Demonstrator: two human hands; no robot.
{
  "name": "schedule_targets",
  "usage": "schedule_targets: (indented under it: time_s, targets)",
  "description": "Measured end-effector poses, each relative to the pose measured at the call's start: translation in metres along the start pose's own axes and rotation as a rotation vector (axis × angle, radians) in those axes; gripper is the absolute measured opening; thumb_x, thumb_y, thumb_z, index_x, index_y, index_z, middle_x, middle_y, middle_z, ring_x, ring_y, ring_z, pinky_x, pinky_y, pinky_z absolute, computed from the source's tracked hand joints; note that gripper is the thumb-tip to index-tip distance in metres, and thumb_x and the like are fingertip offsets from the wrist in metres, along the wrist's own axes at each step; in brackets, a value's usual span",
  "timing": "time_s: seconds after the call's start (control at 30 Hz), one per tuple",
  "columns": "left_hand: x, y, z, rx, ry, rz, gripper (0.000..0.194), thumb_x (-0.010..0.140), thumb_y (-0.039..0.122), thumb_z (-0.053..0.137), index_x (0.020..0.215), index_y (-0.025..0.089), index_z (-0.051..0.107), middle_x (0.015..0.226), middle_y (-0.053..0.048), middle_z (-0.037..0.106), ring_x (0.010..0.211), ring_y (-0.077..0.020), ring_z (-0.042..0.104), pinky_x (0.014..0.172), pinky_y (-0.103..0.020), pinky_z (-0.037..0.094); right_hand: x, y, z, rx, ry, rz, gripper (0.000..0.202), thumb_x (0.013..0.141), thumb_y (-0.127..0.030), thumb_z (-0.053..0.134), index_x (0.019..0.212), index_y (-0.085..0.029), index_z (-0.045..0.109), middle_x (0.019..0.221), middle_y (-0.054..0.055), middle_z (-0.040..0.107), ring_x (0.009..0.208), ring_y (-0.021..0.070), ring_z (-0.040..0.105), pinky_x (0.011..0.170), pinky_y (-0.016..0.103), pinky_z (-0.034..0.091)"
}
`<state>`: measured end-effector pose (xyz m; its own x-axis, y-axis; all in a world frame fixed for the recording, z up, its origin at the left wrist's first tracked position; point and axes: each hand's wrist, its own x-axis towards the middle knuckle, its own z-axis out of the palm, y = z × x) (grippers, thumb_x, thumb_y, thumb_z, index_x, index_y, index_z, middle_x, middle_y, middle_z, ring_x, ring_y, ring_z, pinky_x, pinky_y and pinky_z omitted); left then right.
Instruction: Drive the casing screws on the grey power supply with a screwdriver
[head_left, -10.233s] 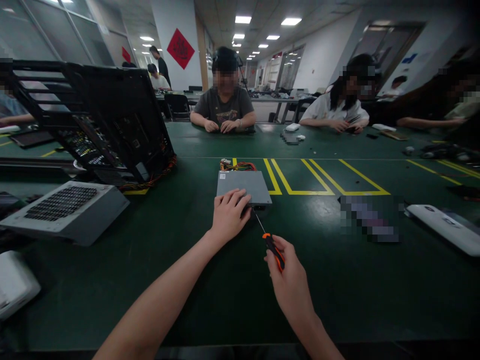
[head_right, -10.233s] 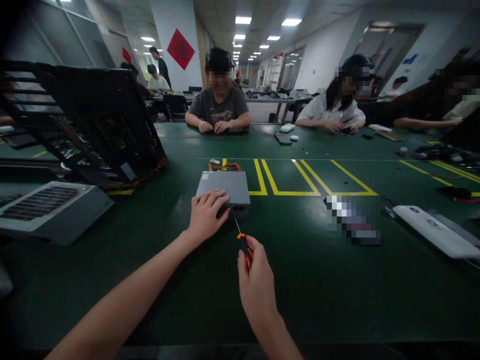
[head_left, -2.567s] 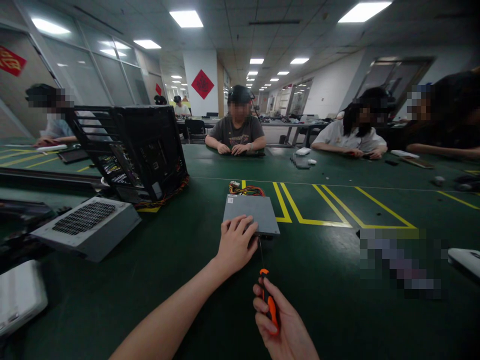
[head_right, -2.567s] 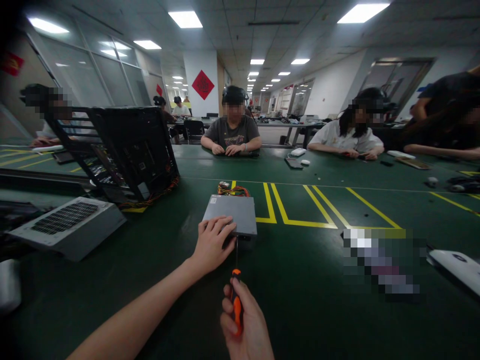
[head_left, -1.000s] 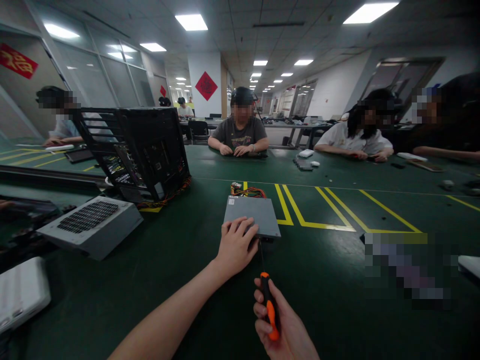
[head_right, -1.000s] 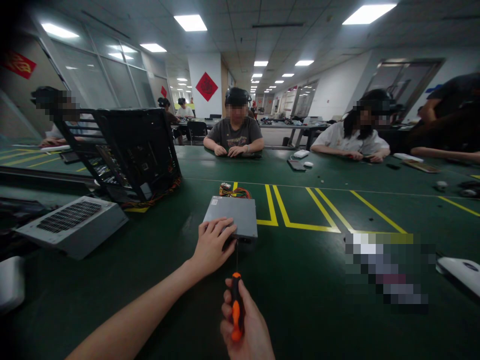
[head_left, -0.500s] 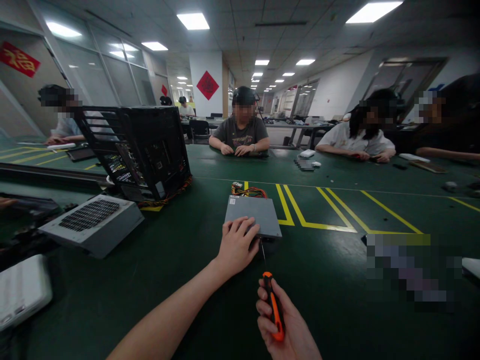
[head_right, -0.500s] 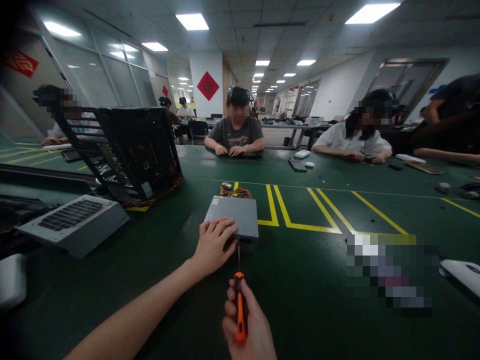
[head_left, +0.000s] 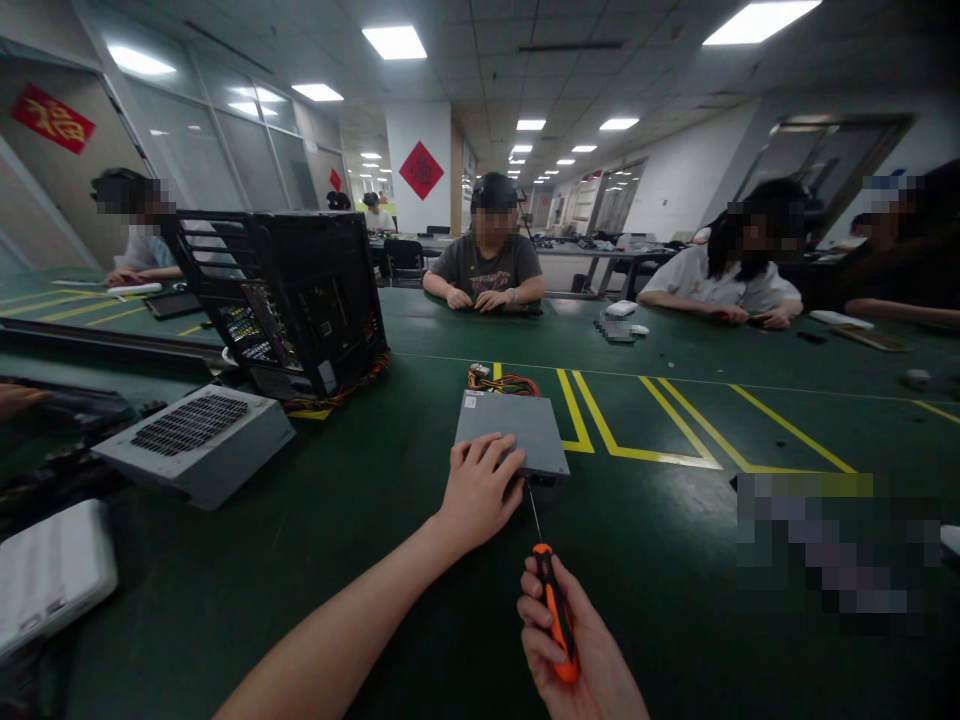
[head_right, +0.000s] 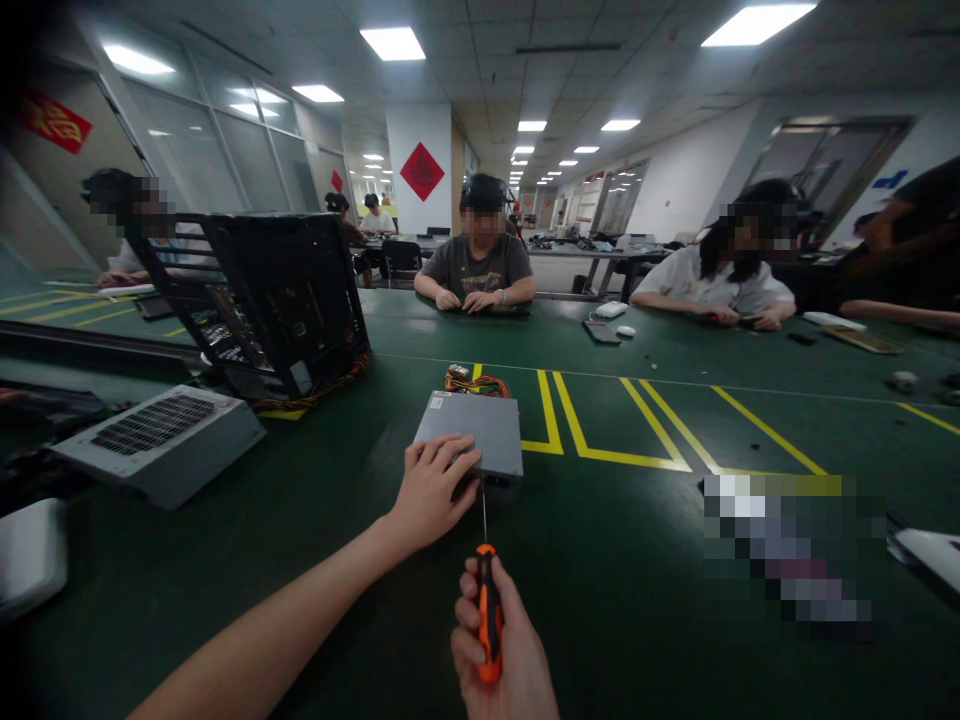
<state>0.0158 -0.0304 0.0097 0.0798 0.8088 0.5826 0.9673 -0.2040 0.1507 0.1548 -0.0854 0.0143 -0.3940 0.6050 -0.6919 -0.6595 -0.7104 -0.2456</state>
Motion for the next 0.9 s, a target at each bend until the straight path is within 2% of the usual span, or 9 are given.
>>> schedule_targets:
  time_s: [0.17,0.37,0.57,0.67,0.9]
  targets:
    - [0.000,0.000,0.000,0.007,0.016,0.007,0.027,0.079,0.027,0.050,0.106,0.025,0.053,0.119,-0.004,0.052,0.111,-0.0229,0.042,0.087,-0.041,0.029,0.002,0.002,0.000,-0.090,0.007,-0.020,0.022,0.086,-0.031,0.044,0.092,-0.013,0.055,0.064,0.000,0.049,0.041,0.0041,0.039,0.030,0.012,0.025]
    - [0.000,-0.001,0.000,0.007,0.008,0.004,0.027,0.081,0.028,0.048,0.108,0.026,0.051,0.120,-0.003,0.052,0.112,-0.0219,0.041,0.087,-0.040,0.029,-0.004,0.003,0.006,-0.011,0.057,-0.012,0.014,0.086,-0.023,0.044,0.084,-0.012,0.052,0.063,-0.001,0.048,0.037,0.0010,0.033,0.028,0.009,0.020]
    - [0.000,-0.001,0.002,0.014,0.002,0.004,0.027,0.081,0.029,0.047,0.107,0.026,0.052,0.120,-0.003,0.051,0.112,-0.0224,0.041,0.087,-0.040,0.029,-0.006,0.001,0.009,-0.051,0.066,0.007,0.024,0.087,-0.031,0.043,0.094,-0.012,0.054,0.062,-0.001,0.048,0.042,0.0042,0.040,0.032,0.012,0.029]
    - [-0.001,-0.001,0.001,0.013,0.003,0.002,0.027,0.081,0.028,0.048,0.107,0.027,0.052,0.120,-0.003,0.051,0.112,-0.0222,0.041,0.087,-0.040,0.029,-0.003,0.002,0.005,-0.114,0.035,-0.006,0.025,0.086,-0.032,0.043,0.098,-0.012,0.054,0.065,0.001,0.051,0.042,0.0046,0.040,0.031,0.013,0.027]
    - [-0.001,-0.001,0.000,0.002,0.002,0.001,0.027,0.081,0.029,0.047,0.107,0.026,0.051,0.120,-0.003,0.051,0.112,-0.0221,0.040,0.087,-0.040,0.029,-0.005,0.001,0.006,-0.062,0.015,-0.043,0.015,0.086,-0.023,0.046,0.081,-0.011,0.054,0.063,0.000,0.050,0.040,0.0013,0.035,0.031,0.010,0.021]
